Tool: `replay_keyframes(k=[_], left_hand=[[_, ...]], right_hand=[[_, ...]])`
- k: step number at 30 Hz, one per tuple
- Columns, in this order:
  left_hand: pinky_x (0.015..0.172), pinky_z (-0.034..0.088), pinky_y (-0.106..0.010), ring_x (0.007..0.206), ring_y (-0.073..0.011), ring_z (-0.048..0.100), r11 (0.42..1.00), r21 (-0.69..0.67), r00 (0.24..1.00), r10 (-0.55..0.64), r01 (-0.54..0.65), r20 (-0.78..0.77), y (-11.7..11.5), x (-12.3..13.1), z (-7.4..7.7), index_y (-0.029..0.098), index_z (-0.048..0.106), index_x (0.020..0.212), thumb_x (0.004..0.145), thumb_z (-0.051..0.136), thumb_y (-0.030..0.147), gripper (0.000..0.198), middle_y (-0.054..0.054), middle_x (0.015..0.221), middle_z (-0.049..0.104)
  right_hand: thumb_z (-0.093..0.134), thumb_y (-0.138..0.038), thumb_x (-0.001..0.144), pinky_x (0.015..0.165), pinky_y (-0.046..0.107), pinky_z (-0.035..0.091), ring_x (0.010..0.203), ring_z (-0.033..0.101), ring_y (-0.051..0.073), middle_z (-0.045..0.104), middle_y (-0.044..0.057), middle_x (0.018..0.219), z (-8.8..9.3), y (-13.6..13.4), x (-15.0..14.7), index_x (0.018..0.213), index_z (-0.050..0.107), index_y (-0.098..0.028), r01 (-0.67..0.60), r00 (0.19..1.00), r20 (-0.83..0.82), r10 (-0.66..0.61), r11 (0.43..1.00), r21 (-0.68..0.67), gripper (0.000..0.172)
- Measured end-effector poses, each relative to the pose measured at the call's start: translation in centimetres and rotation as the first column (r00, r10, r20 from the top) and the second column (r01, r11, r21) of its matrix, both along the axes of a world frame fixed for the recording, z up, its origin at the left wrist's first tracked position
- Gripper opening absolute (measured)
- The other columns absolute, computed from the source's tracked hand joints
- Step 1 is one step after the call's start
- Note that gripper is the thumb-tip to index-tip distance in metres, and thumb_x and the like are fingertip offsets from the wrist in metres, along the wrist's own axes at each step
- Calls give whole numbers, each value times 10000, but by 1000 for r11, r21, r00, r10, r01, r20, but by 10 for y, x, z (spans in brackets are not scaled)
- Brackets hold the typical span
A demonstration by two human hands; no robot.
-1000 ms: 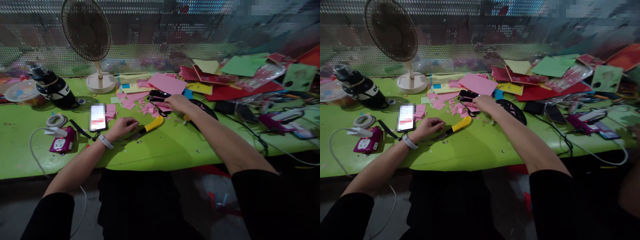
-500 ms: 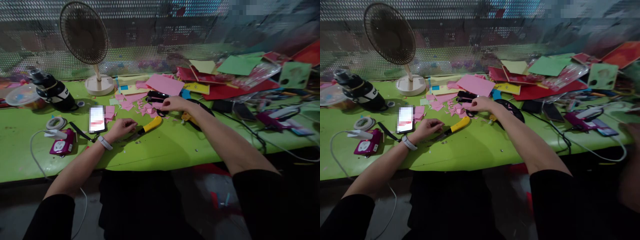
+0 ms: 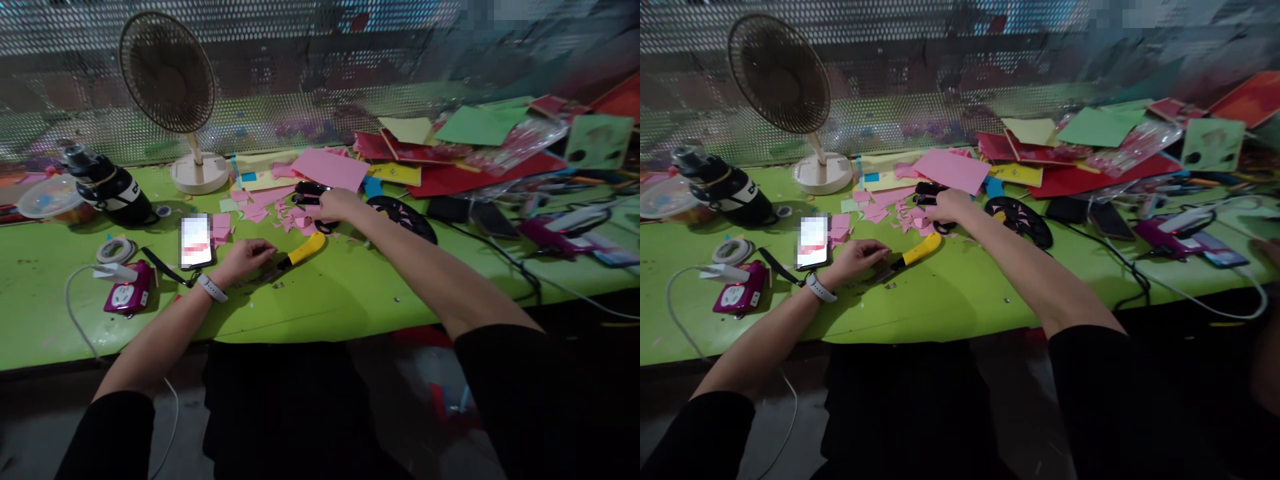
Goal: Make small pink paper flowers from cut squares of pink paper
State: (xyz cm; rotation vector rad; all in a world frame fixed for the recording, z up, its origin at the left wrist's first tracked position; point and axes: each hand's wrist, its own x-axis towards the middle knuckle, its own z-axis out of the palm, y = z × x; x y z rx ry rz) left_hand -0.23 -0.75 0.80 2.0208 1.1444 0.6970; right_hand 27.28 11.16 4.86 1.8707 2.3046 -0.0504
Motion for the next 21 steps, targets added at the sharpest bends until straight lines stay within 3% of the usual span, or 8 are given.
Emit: replay_keyframes(k=[8,11,16,21], left_hand=[[679,560,-298,720,-162,710,999,-50,999,1,0,37,-2,1,1,172,744,995,932,611,404,275,-81,846,784],[708,588,-312,721,-163,728,997,-77,998,-3,8,66,-3,1,2,164,738,990,937,618,394,264,-87,851,788],[759,624,-360,777,-191,749,994,-104,988,42,-26,150,-2,1,2,123,736,1017,932,634,434,338,-120,901,788],[787,635,-357,792,-183,752,988,-146,984,72,-48,165,-2,1,4,125,736,1021,927,649,389,293,-122,898,787]], right_hand=[[555,-394,886,681,340,483,810,684,275,761,151,855,1,-3,18,911,799,-167,-42,997,-60,43,999,9,334],[496,-366,936,693,331,474,861,691,275,776,143,925,0,-9,28,978,798,-180,-18,994,-103,24,998,60,357],[446,-358,986,781,356,466,1033,676,321,765,178,1114,1,-27,38,1145,758,-173,72,991,-124,-39,959,274,395],[468,-389,1003,775,360,453,1009,683,319,766,191,1084,-6,-37,32,1072,754,-139,85,992,-111,-54,953,291,386]])
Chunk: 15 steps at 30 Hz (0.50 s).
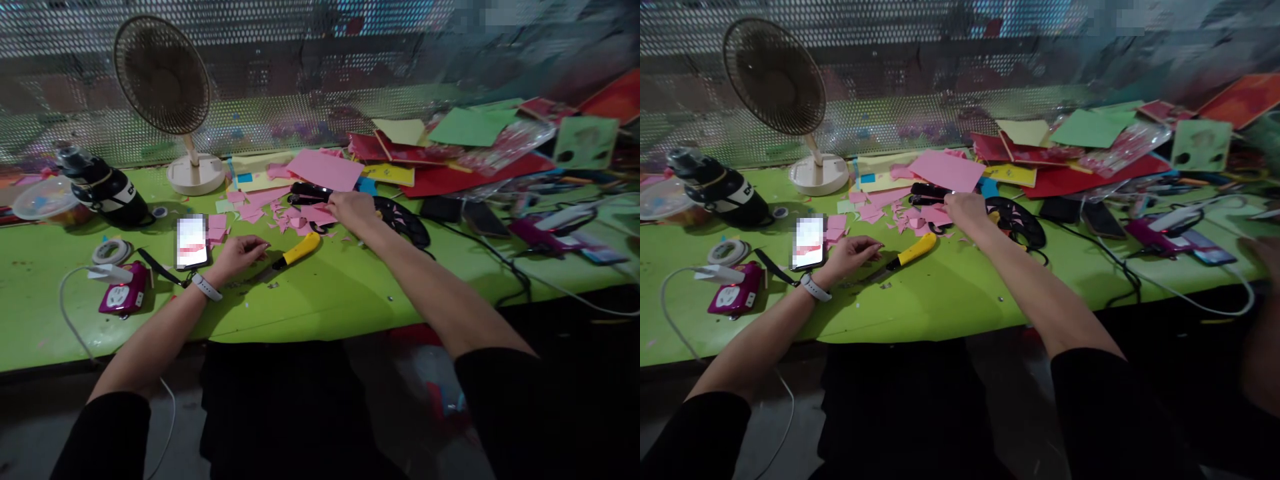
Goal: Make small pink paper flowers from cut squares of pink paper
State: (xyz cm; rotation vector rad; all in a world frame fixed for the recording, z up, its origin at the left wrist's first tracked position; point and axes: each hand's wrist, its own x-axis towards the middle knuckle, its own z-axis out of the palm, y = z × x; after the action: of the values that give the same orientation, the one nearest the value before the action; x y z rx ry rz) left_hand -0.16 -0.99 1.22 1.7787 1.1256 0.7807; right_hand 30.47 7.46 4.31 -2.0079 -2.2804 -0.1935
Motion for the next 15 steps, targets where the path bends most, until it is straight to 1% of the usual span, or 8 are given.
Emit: replay_keyframes(k=[2,5,7,9,12,15], left_hand=[[787,633,-343,784,-173,749,1000,2,1000,-1,1,-14,-1,0,1,140,738,1021,926,646,376,271,-108,899,789],[775,628,-330,780,-173,751,1000,-3,999,-8,8,-34,0,0,1,149,741,1013,923,642,384,271,-101,891,790],[753,622,-322,767,-175,749,1000,-2,999,-4,4,-47,0,0,1,147,743,1001,923,638,392,278,-102,881,788],[733,614,-313,745,-169,742,1000,2,998,-3,3,-55,1,1,0,147,745,997,923,637,395,281,-102,874,786],[720,610,-303,731,-159,737,1000,-2,999,-13,13,-49,2,1,-1,149,742,997,920,639,399,281,-101,876,787],[706,607,-301,738,-163,739,1000,8,998,-17,18,-57,3,0,-2,149,742,998,922,639,423,302,-106,874,787]], right_hand=[[502,-434,989,745,350,456,967,688,303,774,167,1046,-5,3,-1,1025,756,-169,-14,999,-39,12,999,-37,370],[645,-463,900,731,335,470,953,692,287,777,126,1046,-9,12,4,1004,756,-206,-67,991,-125,48,987,-147,298],[708,-459,847,765,338,491,986,692,284,772,108,1095,-9,19,11,1051,753,-219,-136,978,-186,92,962,-237,318],[723,-452,827,822,346,505,1038,685,283,760,97,1161,-7,26,20,1111,749,-228,-222,960,-234,151,923,-313,362],[695,-417,838,879,346,503,1114,666,289,733,97,1248,0,33,31,1164,746,-227,-328,939,-232,254,864,-382,380],[669,-340,838,887,325,501,1139,660,280,715,95,1291,4,35,37,1219,727,-216,-353,936,-175,307,838,-417,405]])
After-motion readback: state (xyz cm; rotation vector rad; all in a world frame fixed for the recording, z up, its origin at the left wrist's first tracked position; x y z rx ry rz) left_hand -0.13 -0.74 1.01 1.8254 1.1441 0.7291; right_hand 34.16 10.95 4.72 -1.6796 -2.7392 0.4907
